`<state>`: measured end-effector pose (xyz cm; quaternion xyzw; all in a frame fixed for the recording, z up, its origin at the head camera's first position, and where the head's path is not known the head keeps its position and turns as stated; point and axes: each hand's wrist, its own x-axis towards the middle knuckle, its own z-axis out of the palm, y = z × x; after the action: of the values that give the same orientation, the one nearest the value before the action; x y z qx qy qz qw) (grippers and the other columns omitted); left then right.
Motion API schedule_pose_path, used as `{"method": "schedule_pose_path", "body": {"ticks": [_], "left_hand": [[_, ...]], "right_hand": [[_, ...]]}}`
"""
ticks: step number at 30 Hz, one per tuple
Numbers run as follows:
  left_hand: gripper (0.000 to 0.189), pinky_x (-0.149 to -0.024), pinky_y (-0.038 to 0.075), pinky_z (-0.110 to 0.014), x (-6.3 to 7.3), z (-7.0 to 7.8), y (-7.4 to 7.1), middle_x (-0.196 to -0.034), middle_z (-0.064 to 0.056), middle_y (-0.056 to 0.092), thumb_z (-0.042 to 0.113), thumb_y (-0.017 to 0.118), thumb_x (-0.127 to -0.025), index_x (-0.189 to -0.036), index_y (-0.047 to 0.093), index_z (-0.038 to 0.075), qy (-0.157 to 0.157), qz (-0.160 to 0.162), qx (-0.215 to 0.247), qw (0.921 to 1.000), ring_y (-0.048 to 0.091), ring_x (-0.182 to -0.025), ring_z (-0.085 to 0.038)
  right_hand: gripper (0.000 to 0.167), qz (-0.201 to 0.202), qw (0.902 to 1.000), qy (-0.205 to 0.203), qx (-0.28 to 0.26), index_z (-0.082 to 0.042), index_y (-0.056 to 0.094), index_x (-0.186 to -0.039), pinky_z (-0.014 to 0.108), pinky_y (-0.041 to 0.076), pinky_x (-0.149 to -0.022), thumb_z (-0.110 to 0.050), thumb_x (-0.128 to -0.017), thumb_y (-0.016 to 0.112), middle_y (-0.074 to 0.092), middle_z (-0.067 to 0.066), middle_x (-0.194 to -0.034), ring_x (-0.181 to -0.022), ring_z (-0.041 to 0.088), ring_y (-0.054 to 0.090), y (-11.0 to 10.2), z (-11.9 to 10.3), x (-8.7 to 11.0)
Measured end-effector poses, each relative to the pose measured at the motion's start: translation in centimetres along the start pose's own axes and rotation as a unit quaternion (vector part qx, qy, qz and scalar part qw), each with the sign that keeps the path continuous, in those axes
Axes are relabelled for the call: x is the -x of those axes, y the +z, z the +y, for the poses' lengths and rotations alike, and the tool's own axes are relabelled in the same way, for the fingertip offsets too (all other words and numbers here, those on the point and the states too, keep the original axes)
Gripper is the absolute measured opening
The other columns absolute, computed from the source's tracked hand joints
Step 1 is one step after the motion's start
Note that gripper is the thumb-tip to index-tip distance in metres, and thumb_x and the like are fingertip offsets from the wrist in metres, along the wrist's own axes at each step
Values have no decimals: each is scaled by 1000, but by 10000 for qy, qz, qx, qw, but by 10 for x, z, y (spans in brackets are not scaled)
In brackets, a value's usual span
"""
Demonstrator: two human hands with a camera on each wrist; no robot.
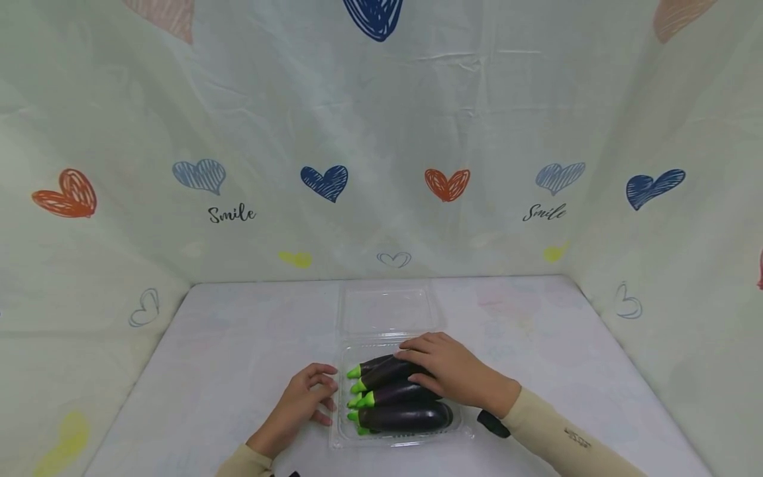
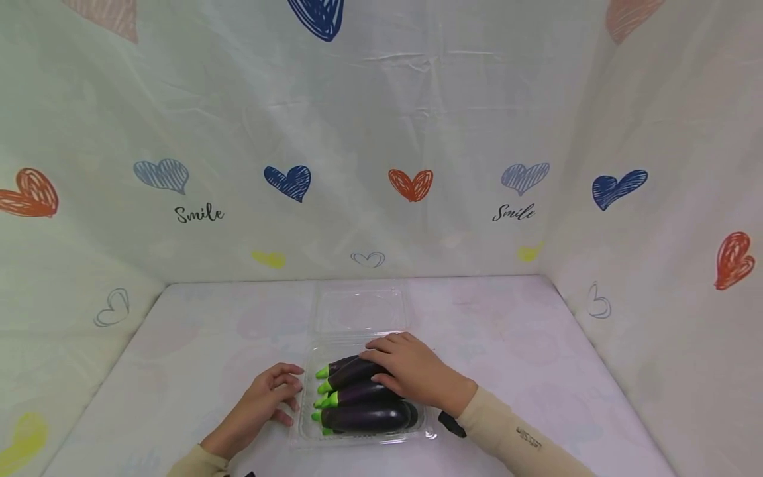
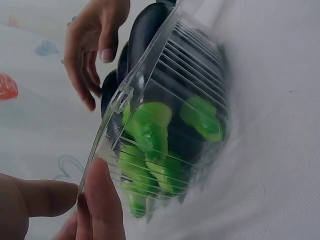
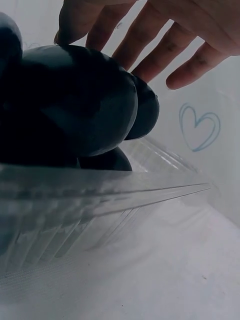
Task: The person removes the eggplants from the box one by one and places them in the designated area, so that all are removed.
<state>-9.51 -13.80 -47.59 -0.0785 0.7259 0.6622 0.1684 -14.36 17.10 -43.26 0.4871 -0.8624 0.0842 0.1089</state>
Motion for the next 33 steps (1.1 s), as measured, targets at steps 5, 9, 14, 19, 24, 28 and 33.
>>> {"method": "schedule_pose_path", "body": {"ticks": [5,9,14,19,24,28,33], "left_hand": [[33,-55,61,-35,-1,-2,0,-100,-10,62,2,61,-103,-133,53,-8,34,-28,0,10000,64,-73,-20],[32,-55,61,-35,-1,-3,0,-101,-10,63,2,61,-103,-133,53,-8,57,-41,6,10000,64,-74,-20],[33,-55,61,-34,-1,-2,0,-100,-8,63,2,62,-103,-133,52,-8,78,-40,18,10000,64,-73,-19],[32,-55,61,-34,-1,-2,0,-99,-8,63,1,63,-103,-132,52,-8,74,-57,47,9999,64,-73,-19],[32,-55,61,-35,-1,-2,0,-100,-8,63,2,63,-103,-132,53,-8,53,-42,44,10000,64,-73,-19],[33,-55,61,-34,0,-2,-1,-100,-8,62,2,63,-103,-133,52,-8,67,-68,55,9999,64,-73,-19],[33,-55,61,-34,0,-3,-1,-100,-7,62,3,64,-104,-133,52,-8,88,-96,87,9999,64,-73,-19]], "right_hand": [[39,-145,9999,-41,22,-10,70,-135,41,54,-105,-26,-100,76,69,4,-132,-123,23,65,-1,-1,-2],[37,-216,9997,-64,70,-10,70,-134,40,55,-104,-25,-100,75,70,4,-129,-120,22,65,-2,1,-3],[34,-364,9993,10,75,-12,71,-132,39,55,-103,-23,-100,75,71,3,-128,-119,21,66,-2,3,-6],[34,-556,9984,130,16,-12,70,-133,40,55,-102,-23,-100,74,71,2,-126,-119,21,66,-3,4,-8],[33,-724,9971,212,12,-13,69,-133,40,55,-102,-24,-102,72,71,2,-125,-118,21,66,-4,5,-11],[35,-883,9955,325,-88,-13,68,-136,41,54,-103,-26,-103,70,71,2,-126,-118,21,65,-5,6,-12],[35,-980,9943,365,-203,-14,68,-136,41,55,-100,-28,-104,69,71,2,-124,-116,21,65,-5,6,-13]]}}
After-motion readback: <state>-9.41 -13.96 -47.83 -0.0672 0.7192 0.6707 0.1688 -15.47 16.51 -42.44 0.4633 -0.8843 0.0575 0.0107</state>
